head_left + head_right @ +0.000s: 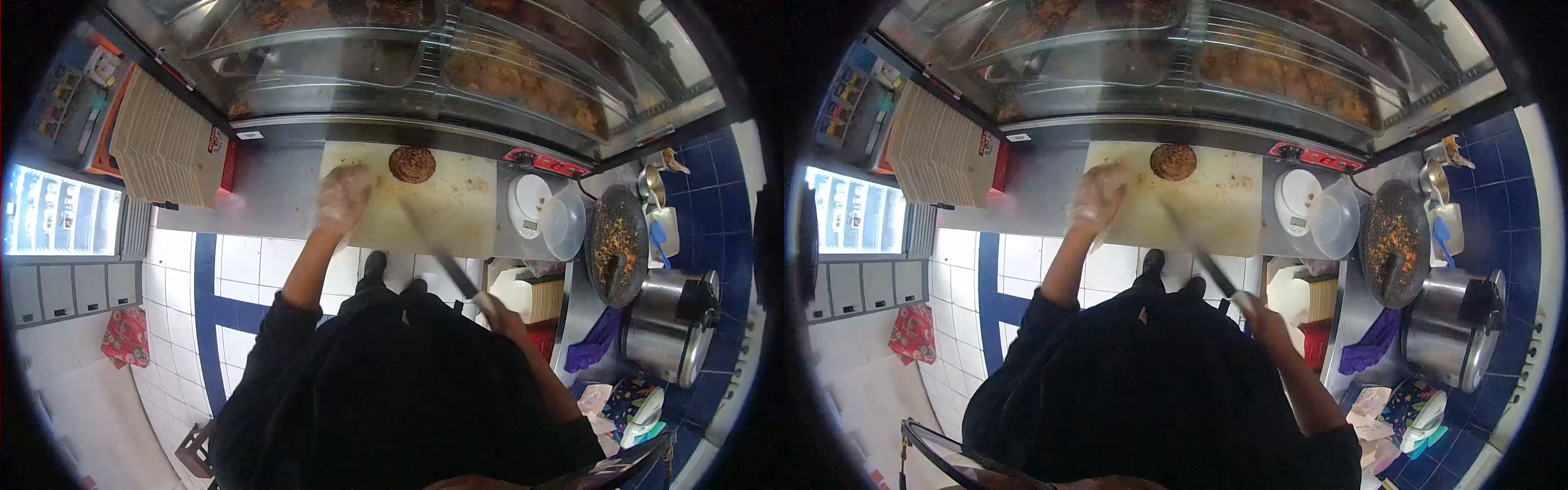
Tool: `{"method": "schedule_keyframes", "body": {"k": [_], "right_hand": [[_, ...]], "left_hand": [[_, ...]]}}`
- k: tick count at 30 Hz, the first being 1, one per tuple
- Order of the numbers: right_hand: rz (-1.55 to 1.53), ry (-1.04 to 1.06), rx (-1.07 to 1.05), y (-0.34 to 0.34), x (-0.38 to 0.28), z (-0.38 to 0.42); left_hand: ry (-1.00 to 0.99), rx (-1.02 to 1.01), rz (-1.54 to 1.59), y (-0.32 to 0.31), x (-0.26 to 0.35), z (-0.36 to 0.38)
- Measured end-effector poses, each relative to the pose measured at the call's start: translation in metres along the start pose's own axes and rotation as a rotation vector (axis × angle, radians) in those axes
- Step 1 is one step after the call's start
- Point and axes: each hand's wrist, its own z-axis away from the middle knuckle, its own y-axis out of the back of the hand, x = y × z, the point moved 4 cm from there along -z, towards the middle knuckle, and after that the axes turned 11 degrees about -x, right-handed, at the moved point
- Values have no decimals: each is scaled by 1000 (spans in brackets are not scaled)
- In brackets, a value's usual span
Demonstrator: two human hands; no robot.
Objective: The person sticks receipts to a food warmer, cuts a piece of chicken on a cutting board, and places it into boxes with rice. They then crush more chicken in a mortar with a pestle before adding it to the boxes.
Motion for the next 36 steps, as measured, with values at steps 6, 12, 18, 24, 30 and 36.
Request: {"method": "schedule_keyframes", "body": {"k": [6,12,18,24,30,36], "right_hand": [[-20,23,75,-5,-6,-4],[-90,-78,299,26,18,25],[-192,-85,347,-2,28,31],[-155,-12,458,2,31,26],[67,126,450,35,-18,-36],[91,203,358,56,-37,-59]], "left_hand": [[220,-346,-428,-57,40,-77],[415,-386,-495,-88,55,-87],[517,-354,-481,-90,64,-86],[528,-309,-324,-73,58,-48],[371,-256,-412,-75,35,5],[328,-339,-366,-84,24,-37]]}}
